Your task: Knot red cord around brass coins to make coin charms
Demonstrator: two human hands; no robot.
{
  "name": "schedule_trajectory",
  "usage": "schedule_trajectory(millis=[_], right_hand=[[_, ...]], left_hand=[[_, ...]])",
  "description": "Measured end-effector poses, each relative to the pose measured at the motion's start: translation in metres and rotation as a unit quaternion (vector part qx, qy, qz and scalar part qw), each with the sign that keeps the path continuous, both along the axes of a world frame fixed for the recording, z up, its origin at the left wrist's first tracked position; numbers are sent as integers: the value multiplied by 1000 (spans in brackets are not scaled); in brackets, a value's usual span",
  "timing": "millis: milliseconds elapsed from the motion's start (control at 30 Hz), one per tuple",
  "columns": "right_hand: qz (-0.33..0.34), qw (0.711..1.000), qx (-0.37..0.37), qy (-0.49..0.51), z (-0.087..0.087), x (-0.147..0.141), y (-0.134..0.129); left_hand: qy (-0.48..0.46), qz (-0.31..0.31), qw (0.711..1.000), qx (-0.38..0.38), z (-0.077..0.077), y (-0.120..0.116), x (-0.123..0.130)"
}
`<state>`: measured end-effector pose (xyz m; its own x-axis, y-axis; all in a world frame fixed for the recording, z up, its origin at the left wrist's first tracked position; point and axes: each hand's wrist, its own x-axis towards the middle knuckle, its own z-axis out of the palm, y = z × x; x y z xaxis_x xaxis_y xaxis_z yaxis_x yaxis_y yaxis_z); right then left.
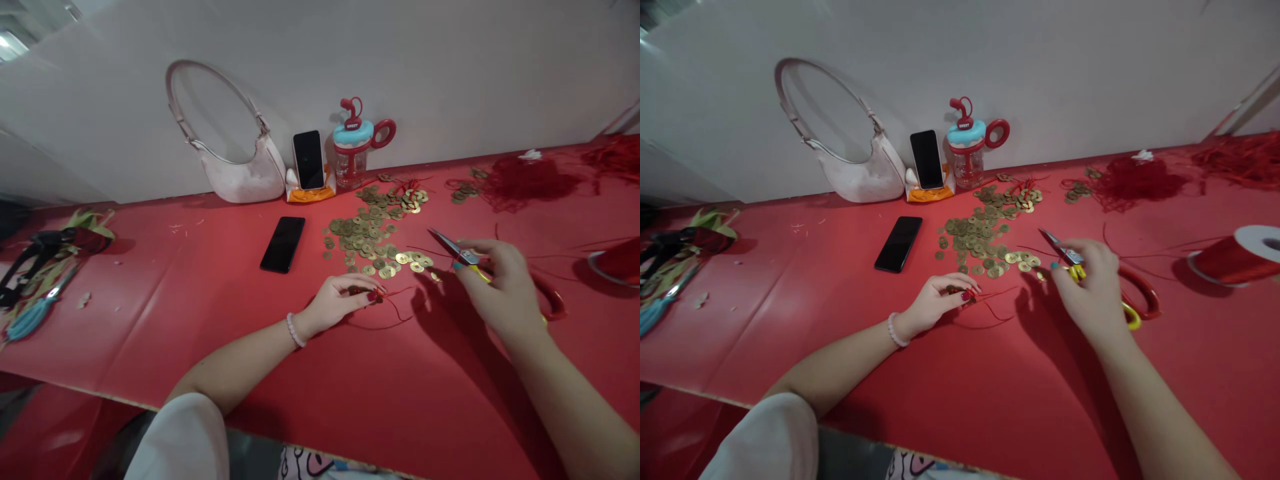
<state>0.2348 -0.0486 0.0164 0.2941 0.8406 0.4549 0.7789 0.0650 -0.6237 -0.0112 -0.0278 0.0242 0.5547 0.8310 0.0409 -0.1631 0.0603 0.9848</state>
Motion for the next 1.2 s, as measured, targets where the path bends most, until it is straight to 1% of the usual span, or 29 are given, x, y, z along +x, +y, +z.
schedule_trajectory(millis=[33, 67, 100, 133, 167, 200, 233, 267, 300, 333, 467, 500, 567, 667, 733, 800, 867, 933, 1000, 1100, 1133, 1200], right_hand=[[62, 996, -24, 59, 5, -6, -4], [143, 978, -86, 122, 11, -12, -8], [223, 946, -158, 177, 16, -18, -13], [315, 895, -231, 213, 21, -24, -18], [403, 833, -302, 231, 25, -30, -22], [468, 772, -359, 237, 29, -35, -26], [504, 732, -392, 238, 30, -40, -29], [512, 717, -408, 238, 31, -44, -31], [505, 719, -414, 239, 30, -46, -32], [487, 732, -410, 242, 29, -48, -31], [363, 827, -333, 271, 19, -47, -25], [339, 843, -317, 273, 16, -46, -24], [325, 857, -310, 252, 13, -46, -23], [353, 858, -336, 159, 11, -50, -24], [367, 860, -340, 100, 11, -54, -25], [381, 861, -329, 65, 13, -56, -25], [400, 862, -305, 57, 16, -56, -26], [413, 862, -283, 78, 19, -52, -25], [408, 859, -281, 130, 22, -47, -25], [358, 856, -290, 235, 25, -36, -25], [338, 857, -280, 272, 26, -32, -26], [313, 854, -235, 343, 29, -24, -27]], left_hand=[[6, 7, 1000, 2, 0, 0, 0], [11, 15, 1000, 6, -1, 0, 0], [14, 24, 1000, 10, -1, 1, 0], [14, 33, 999, 13, -2, 1, 0], [13, 38, 999, 15, -2, 1, 0], [13, 41, 999, 15, -2, 1, 0], [15, 43, 999, 16, -2, 1, 0], [17, 45, 999, 16, -2, 1, 0], [19, 46, 999, 16, -3, 1, 0], [21, 47, 999, 17, -3, 1, 0], [17, 54, 998, 11, -5, 1, 0], [16, 54, 998, 8, -5, 1, 0], [14, 52, 999, 6, -6, 1, 0], [12, 52, 998, 17, -5, 1, 1], [14, 57, 998, 21, -5, 1, 1], [23, 68, 997, 27, -4, 1, 1], [37, 86, 995, 40, -5, 1, 1], [54, 113, 991, 50, -6, 2, 1], [69, 149, 985, 44, -8, 4, 1], [81, 212, 973, 32, -14, 6, 0], [81, 225, 970, 32, -15, 7, 0], [77, 240, 967, 34, -19, 9, 0]])
